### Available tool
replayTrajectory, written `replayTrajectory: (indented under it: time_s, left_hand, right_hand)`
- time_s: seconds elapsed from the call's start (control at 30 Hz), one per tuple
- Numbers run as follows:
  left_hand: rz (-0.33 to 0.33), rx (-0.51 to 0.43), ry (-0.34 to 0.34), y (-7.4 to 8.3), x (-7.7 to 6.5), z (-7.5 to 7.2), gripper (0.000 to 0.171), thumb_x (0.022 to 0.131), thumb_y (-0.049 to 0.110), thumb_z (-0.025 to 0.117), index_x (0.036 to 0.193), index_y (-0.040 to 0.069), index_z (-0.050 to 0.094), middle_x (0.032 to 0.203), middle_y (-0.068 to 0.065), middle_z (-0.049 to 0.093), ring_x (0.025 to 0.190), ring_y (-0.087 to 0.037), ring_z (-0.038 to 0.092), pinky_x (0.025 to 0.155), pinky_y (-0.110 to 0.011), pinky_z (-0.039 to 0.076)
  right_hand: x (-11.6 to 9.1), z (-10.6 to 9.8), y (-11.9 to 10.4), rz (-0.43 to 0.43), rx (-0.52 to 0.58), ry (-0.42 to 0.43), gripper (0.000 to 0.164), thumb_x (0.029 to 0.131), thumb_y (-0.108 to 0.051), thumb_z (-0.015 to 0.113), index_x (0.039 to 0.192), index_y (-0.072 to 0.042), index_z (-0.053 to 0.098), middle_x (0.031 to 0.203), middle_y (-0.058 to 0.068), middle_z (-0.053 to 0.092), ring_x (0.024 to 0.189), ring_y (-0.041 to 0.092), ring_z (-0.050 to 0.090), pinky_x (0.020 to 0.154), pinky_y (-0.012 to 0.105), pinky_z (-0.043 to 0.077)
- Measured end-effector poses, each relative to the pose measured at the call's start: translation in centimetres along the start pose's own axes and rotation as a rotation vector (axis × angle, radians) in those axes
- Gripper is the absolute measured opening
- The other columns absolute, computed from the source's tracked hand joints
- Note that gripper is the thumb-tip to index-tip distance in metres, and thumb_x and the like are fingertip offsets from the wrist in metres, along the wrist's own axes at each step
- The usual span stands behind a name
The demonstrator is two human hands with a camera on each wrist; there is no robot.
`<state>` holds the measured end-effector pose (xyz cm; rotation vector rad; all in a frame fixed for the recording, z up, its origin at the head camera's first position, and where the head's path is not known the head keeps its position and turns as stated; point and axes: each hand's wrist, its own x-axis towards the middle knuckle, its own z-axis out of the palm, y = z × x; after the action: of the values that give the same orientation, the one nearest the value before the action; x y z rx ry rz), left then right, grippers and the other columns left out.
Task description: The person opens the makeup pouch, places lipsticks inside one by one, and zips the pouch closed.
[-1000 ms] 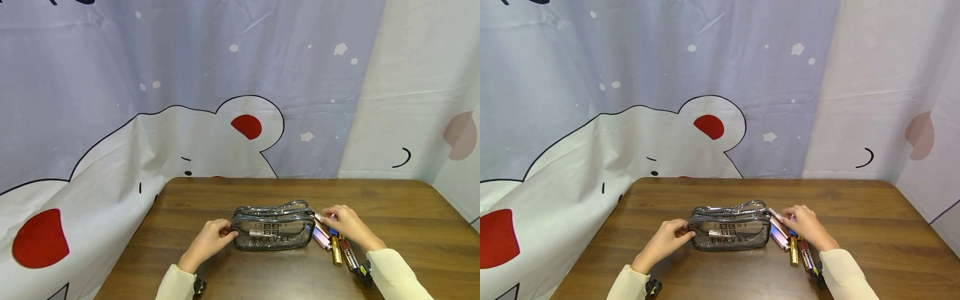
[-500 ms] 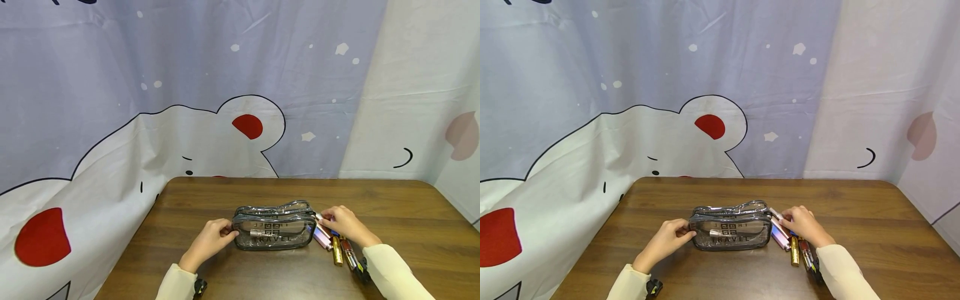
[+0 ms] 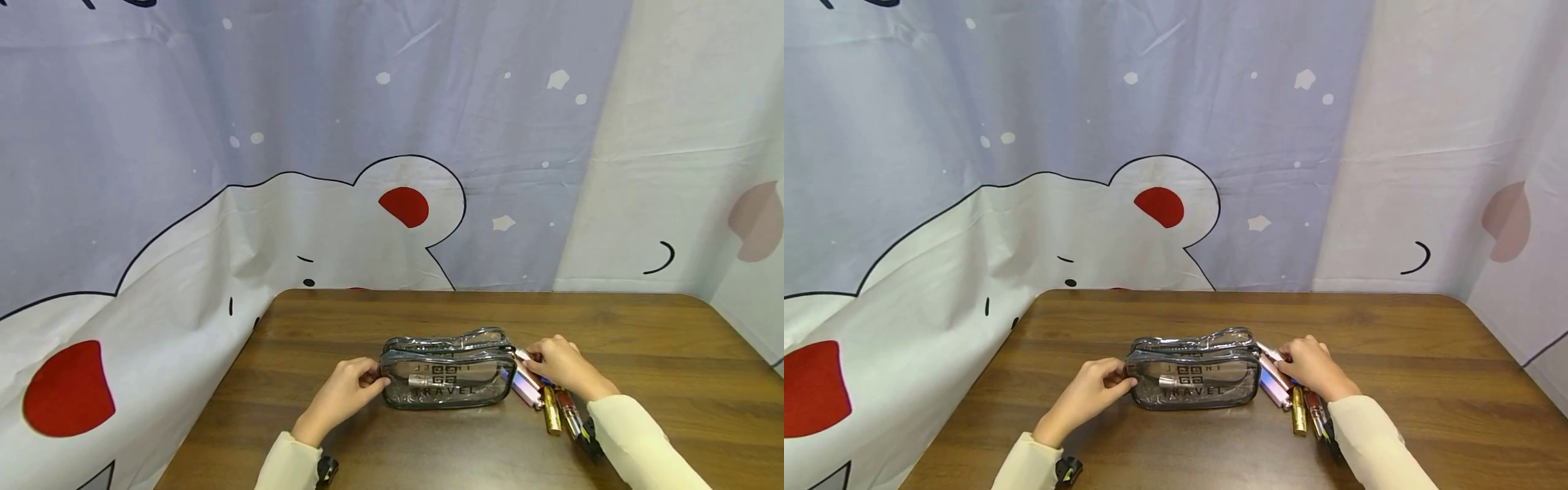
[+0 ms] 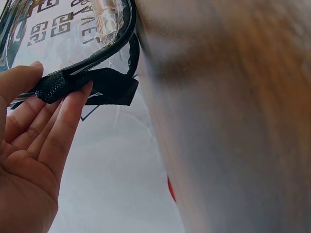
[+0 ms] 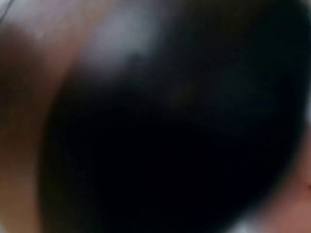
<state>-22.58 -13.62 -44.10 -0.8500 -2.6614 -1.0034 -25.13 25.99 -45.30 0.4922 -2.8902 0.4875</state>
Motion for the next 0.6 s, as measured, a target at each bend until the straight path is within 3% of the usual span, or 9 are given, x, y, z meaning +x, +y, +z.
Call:
replayTrajectory:
  time_s: [0.37,0.6]
  left_hand:
    - [-0.002,0.003,0.001,0.0,-0.02,-0.02,0.008,0.083,0.022,0.066,0.081,0.015,0.062,0.076,0.009,0.056,0.065,0.0,0.051,0.058,-0.017,0.046]
    - [-0.009,-0.006,-0.004,0.01,0.04,-0.01,0.008,0.083,0.022,0.066,0.081,0.015,0.062,0.077,0.009,0.056,0.066,0.0,0.052,0.058,-0.017,0.047]
  right_hand:
    - [-0.08,0.27,0.01,0.009,0.008,0.0,0.004,0.078,-0.018,0.066,0.075,-0.017,0.065,0.064,-0.007,0.053,0.068,0.017,0.042,0.058,0.032,0.023]
    - [-0.25,0.46,0.24,-0.045,0.009,0.082,0.014,0.074,-0.016,0.07,0.084,-0.006,0.07,0.075,0.001,0.064,0.067,0.016,0.047,0.059,0.035,0.034]
